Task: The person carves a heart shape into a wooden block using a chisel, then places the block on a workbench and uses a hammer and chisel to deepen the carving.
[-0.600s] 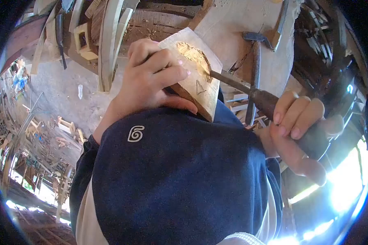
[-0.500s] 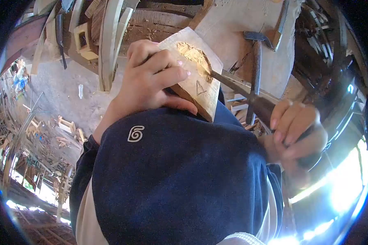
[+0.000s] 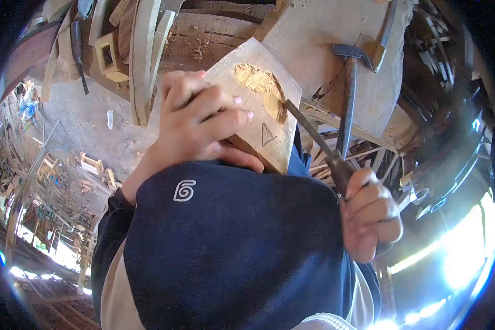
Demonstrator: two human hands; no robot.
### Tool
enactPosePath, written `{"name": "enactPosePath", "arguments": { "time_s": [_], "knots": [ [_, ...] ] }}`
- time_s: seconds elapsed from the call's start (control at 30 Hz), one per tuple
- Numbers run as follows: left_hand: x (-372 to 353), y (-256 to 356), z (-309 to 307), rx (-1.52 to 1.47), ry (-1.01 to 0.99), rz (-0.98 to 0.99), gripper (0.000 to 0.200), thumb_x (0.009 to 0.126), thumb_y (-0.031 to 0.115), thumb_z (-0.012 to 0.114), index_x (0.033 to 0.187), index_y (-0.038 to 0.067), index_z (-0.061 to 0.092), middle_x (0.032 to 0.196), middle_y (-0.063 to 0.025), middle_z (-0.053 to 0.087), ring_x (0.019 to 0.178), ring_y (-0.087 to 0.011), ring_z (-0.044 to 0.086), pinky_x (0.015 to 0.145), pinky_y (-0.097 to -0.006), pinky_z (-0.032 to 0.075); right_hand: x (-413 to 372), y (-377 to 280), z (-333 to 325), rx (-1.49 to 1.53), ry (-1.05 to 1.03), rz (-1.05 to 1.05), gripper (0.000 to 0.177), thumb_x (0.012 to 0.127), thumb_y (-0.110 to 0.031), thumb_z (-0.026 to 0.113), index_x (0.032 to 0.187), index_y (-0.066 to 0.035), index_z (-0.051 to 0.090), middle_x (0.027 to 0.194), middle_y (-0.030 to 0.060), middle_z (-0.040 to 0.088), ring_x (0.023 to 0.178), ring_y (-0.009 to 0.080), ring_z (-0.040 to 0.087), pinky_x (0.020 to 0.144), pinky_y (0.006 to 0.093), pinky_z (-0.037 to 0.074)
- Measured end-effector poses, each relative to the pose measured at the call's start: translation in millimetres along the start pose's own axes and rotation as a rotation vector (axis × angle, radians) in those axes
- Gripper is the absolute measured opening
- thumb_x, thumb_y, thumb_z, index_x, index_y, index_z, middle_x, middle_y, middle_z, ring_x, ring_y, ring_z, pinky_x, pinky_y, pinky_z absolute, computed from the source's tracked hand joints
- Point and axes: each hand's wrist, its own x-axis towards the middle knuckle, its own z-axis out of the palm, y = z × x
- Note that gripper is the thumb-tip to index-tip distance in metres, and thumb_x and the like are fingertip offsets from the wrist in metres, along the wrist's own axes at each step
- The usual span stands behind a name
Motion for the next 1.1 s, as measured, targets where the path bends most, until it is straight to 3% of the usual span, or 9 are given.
{"name": "enactPosePath", "arguments": {
  "time_s": [0.07, 0.37, 0.57, 0.63, 0.9, 1.03, 1.1],
  "knots": [
    [0, 1, -1, 0.041, -0.023, 0.001, 0.070, 0.046, 0.076, 0.071, 0.086, 0.018, 0.069, 0.090, 0.0025, 0.060, 0.092, -0.0234, 0.050, 0.093, -0.0453, 0.041, -1, 7, 0, 0.003, 0.001, -0.044, 0.013, 0.079, -0.006, 0.062, 0.072, -0.006, 0.051, 0.062, 0.0047, 0.055, 0.050, 0.0177, 0.054, 0.051, 0.0355, 0.046],
    [19, 25, 5, 0.089, -0.030, -0.133, 0.068, 0.054, 0.077, 0.071, 0.087, 0.017, 0.068, 0.090, 0.0025, 0.058, 0.091, -0.0228, 0.048, 0.090, -0.0455, 0.042, -5, 20, 4, -0.080, 0.086, -0.019, 0.018, 0.081, -0.012, 0.065, 0.069, -0.007, 0.052, 0.060, 0.0035, 0.056, 0.050, 0.0164, 0.055, 0.051, 0.0343, 0.048],
    [23, 22, 5, 0.079, -0.035, -0.112, 0.069, 0.055, 0.078, 0.070, 0.089, 0.018, 0.067, 0.090, 0.0031, 0.058, 0.092, -0.0228, 0.048, 0.090, -0.0451, 0.042, 10, 14, -5, -0.066, 0.110, 0.008, 0.020, 0.082, -0.014, 0.067, 0.069, -0.008, 0.053, 0.063, 0.0033, 0.058, 0.050, 0.0174, 0.056, 0.050, 0.0349, 0.049],
    [25, 21, 6, 0.077, -0.021, -0.112, 0.069, 0.055, 0.078, 0.070, 0.089, 0.018, 0.067, 0.089, 0.0034, 0.058, 0.092, -0.0227, 0.048, 0.090, -0.0448, 0.042, 14, 5, -14, 0.007, -0.043, -0.045, 0.019, 0.081, -0.013, 0.067, 0.069, -0.007, 0.053, 0.062, 0.0036, 0.058, 0.050, 0.0174, 0.056, 0.051, 0.0357, 0.051],
    [35, 20, 3, 0.103, -0.042, -0.090, 0.071, 0.052, 0.081, 0.068, 0.087, 0.019, 0.067, 0.086, 0.0038, 0.059, 0.090, -0.0218, 0.049, 0.087, -0.0444, 0.043, 17, 26, -28, 0.048, 0.004, -0.007, 0.020, 0.084, -0.015, 0.068, 0.070, -0.006, 0.055, 0.062, 0.0041, 0.057, 0.051, 0.0177, 0.057, 0.052, 0.0341, 0.052],
    [33, 19, 7, 0.095, 0.003, -0.116, 0.072, 0.050, 0.081, 0.068, 0.085, 0.018, 0.067, 0.085, 0.0030, 0.059, 0.087, -0.0218, 0.049, 0.085, -0.0445, 0.044, 28, 18, -39, 0.145, -0.099, -0.065, 0.020, 0.081, -0.015, 0.068, 0.070, -0.006, 0.054, 0.062, 0.0042, 0.056, 0.050, 0.0175, 0.056, 0.052, 0.0346, 0.052],
    [34, 16, 7, 0.090, 0.010, -0.096, 0.071, 0.050, 0.080, 0.068, 0.085, 0.018, 0.068, 0.084, 0.0022, 0.060, 0.084, -0.0220, 0.050, 0.086, -0.0443, 0.043, 23, 35, -36, -0.006, -0.071, -0.068, 0.017, 0.081, -0.013, 0.067, 0.070, -0.006, 0.055, 0.063, 0.0044, 0.056, 0.049, 0.0176, 0.055, 0.051, 0.0353, 0.052]
  ]
}}
